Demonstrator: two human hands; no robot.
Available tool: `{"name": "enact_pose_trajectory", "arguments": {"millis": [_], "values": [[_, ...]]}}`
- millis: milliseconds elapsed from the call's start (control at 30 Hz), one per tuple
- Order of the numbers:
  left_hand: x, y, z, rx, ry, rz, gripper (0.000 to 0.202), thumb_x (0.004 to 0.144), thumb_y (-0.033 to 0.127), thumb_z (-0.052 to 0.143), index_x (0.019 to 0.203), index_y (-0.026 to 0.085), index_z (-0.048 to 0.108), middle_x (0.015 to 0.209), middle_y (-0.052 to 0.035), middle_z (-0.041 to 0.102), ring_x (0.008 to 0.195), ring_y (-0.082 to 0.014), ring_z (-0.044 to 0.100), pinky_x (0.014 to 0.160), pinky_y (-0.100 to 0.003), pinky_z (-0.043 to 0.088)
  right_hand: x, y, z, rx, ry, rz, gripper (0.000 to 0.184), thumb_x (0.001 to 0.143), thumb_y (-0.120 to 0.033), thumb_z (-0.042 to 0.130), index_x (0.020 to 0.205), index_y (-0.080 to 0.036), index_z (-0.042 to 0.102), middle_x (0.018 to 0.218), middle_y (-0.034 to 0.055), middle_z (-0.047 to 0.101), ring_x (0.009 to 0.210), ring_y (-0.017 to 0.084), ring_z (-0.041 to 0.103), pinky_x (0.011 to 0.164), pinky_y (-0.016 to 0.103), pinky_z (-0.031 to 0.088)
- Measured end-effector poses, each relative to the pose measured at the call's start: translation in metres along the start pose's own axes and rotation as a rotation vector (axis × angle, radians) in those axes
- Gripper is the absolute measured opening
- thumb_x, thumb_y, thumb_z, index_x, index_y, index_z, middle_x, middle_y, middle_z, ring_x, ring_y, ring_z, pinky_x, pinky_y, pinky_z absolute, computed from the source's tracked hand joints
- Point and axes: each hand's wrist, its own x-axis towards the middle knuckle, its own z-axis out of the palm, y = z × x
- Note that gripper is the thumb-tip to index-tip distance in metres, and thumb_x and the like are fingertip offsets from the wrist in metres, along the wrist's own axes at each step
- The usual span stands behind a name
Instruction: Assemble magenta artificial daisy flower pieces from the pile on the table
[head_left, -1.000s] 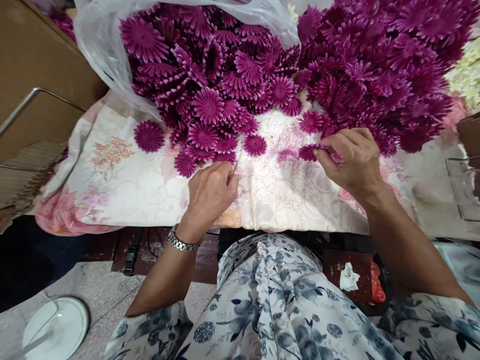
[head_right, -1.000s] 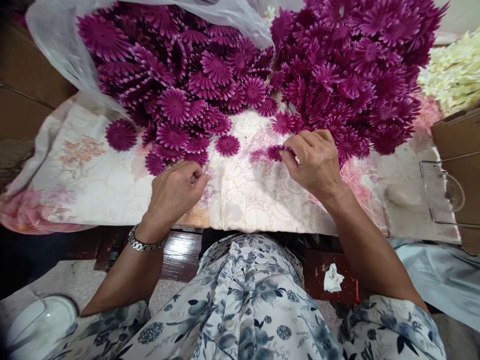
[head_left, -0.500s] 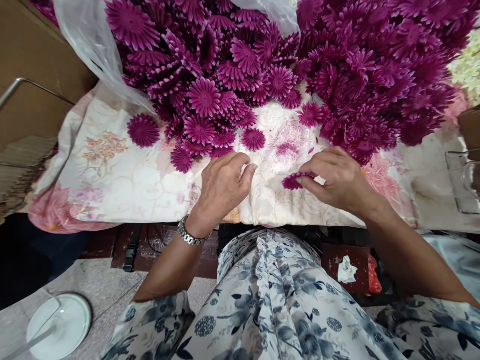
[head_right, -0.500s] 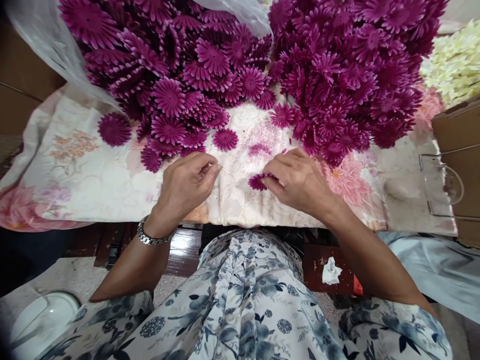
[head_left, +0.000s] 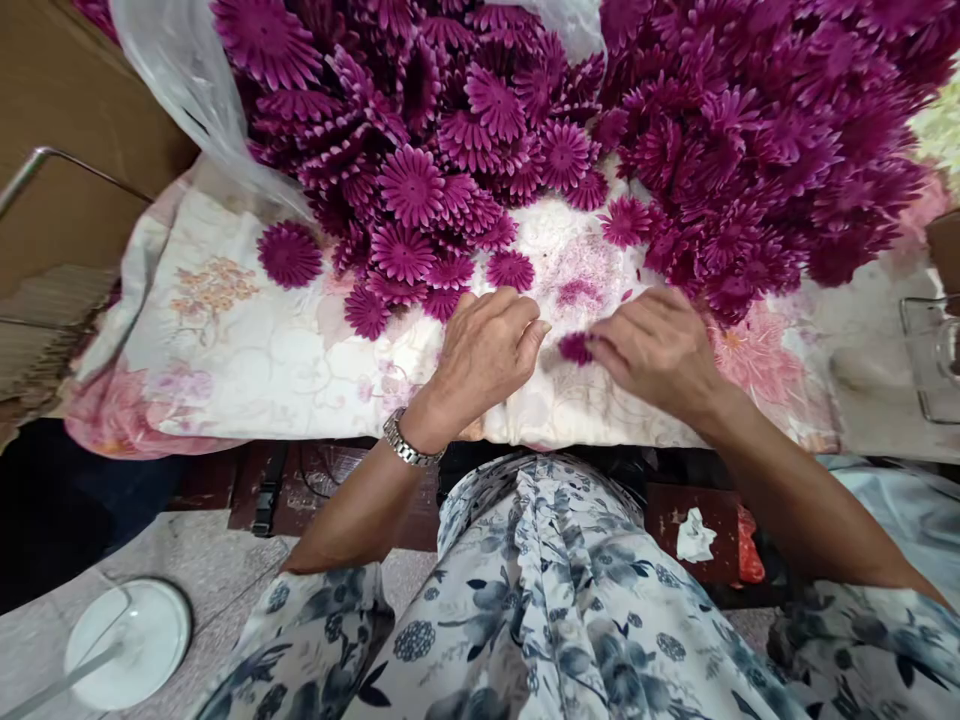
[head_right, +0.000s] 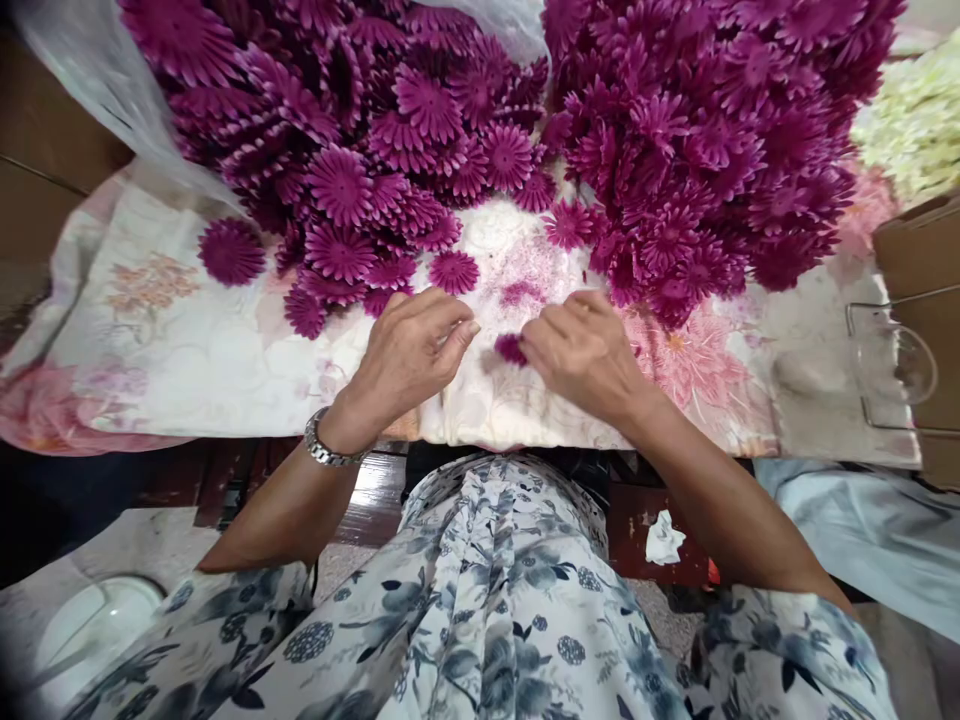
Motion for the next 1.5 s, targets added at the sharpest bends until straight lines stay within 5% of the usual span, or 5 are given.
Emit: {"name": "enact_pose_trajectory", "arguments": {"millis": [567,767,967,1267,1500], "values": [[0.011,0.003,0.002,-0.271,0.195,0.020,0.027,0.091,0.023,0.041,0.100,0.017,0.066,0.099,-0.0070,0.069,0.096,-0.0191,0.060,0.088,-0.034,0.042,0.006,0.013,0.003,-0.015,0.056,0.102,0.019,0.091,-0.029,0.048,0.079,-0.023,0.062,0.070,0.0014,0.061,0.071,0.017,0.054,0.085,0.036,0.042],[0.017,0.013,0.001,-0.806,0.231,-0.107,0.029,0.089,0.034,0.051,0.109,0.016,0.063,0.112,-0.0079,0.066,0.102,-0.0167,0.060,0.092,-0.030,0.046,0.009,0.017,-0.011,0.313,0.161,0.386,0.010,0.081,-0.029,0.061,0.075,-0.021,0.064,0.070,-0.0004,0.065,0.067,0.015,0.058,0.075,0.034,0.046],[0.033,0.046,0.010,-1.686,-0.147,-0.382,0.036,0.092,0.044,0.044,0.105,0.018,0.066,0.103,-0.0068,0.070,0.090,-0.0159,0.066,0.080,-0.030,0.054,0.005,0.013,-0.022,0.834,0.073,0.568,0.015,0.079,-0.030,0.065,0.087,-0.018,0.068,0.071,-0.0006,0.069,0.061,0.014,0.060,0.059,0.027,0.047],[0.036,0.067,0.021,-2.060,-0.276,-0.572,0.042,0.093,0.037,0.033,0.090,0.013,0.067,0.079,-0.0083,0.070,0.065,-0.0161,0.067,0.061,-0.030,0.055,-0.028,0.011,-0.032,0.173,0.268,0.338,0.023,0.085,-0.027,0.061,0.106,-0.021,0.063,0.093,0.0065,0.072,0.085,0.019,0.065,0.077,0.032,0.048],[0.042,0.070,0.019,-1.919,-0.107,-0.670,0.040,0.091,0.042,0.042,0.074,0.014,0.064,0.067,-0.0045,0.067,0.064,-0.0147,0.066,0.066,-0.029,0.055,-0.128,0.063,-0.080,-0.336,0.329,0.593,0.028,0.083,-0.038,0.061,0.104,-0.021,0.065,0.092,0.0083,0.070,0.086,0.023,0.065,0.081,0.039,0.051]]}}
